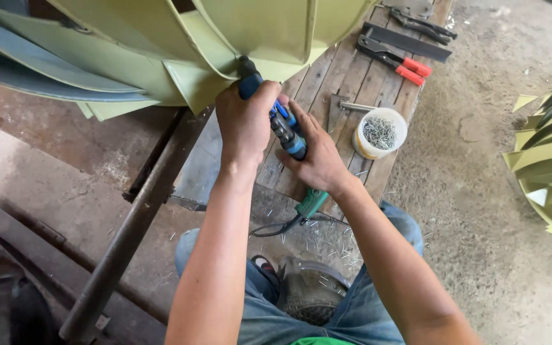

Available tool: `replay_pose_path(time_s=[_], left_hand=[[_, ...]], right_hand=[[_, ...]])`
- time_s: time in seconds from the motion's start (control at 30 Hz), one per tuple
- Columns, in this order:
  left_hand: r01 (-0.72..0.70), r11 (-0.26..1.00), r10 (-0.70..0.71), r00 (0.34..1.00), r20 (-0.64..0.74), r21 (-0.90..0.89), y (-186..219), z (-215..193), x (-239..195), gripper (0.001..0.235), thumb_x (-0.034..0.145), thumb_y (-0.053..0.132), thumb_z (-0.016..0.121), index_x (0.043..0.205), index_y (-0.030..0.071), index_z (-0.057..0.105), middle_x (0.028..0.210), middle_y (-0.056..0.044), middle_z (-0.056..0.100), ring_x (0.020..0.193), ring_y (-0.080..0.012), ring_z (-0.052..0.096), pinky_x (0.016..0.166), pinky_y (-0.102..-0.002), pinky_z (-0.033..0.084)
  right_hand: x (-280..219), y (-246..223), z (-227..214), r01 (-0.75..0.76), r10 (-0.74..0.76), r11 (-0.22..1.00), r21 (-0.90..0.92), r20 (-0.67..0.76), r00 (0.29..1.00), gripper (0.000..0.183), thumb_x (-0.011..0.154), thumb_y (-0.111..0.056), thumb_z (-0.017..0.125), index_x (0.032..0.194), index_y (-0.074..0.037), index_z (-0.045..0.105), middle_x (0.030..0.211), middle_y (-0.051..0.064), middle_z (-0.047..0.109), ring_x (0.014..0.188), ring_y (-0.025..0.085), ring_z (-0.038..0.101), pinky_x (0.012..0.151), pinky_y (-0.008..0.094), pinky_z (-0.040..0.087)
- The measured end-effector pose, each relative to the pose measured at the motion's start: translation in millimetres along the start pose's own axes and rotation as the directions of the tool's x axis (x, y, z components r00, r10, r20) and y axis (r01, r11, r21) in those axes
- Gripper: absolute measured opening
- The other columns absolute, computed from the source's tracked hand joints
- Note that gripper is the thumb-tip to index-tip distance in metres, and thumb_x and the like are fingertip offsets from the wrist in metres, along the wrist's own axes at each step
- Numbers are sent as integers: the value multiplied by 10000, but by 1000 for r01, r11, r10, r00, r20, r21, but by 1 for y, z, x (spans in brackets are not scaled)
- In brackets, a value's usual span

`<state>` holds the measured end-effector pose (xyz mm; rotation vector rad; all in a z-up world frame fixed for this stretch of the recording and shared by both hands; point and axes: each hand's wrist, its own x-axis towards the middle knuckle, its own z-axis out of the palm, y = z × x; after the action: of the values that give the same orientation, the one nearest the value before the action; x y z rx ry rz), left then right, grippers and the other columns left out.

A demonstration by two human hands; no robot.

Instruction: Assembling large green metal panels using a power drill to create holes and a rivet gun to fasten them with rivets.

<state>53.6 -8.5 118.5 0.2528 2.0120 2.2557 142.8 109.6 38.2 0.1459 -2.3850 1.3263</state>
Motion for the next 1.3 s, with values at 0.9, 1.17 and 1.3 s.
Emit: replay_pose_path(time_s=[0.9, 1.17, 1.3], left_hand=[[-13, 992, 18, 999, -36, 127, -1, -1, 3, 217, 806, 186, 680, 699, -2, 698, 669, -77, 743, 562, -138, 656, 532, -287, 521], [-5, 1000, 5, 1000, -11, -1, -5, -2, 0, 203, 791, 174, 687, 728, -19, 689, 681, -80, 736, 610, -138, 691, 593, -298, 564], [11, 993, -8, 999, -32, 114, -3, -2, -3, 217, 785, 186, 675, 708, -14, 704, 657, -61, 742, 588, -131, 692, 581, -296, 564]], right_hand=[[-10, -45, -6, 94, -215, 814, -574, -146, 966, 793, 652, -145, 712, 1363, 89, 450, 1229, 302, 608, 1143, 447, 612, 976, 510, 465], [12, 32, 21, -111, 99, 968, -223, -66, 993, 561, 788, -223, 777, 1248, -6, 541, 1142, 227, 652, 1103, 418, 647, 973, 458, 523], [0, 3, 11, -274, 283, 900, -339, -24, 959, 517, 799, -232, 767, 1225, -22, 563, 1184, 222, 662, 1168, 413, 637, 1006, 470, 516]])
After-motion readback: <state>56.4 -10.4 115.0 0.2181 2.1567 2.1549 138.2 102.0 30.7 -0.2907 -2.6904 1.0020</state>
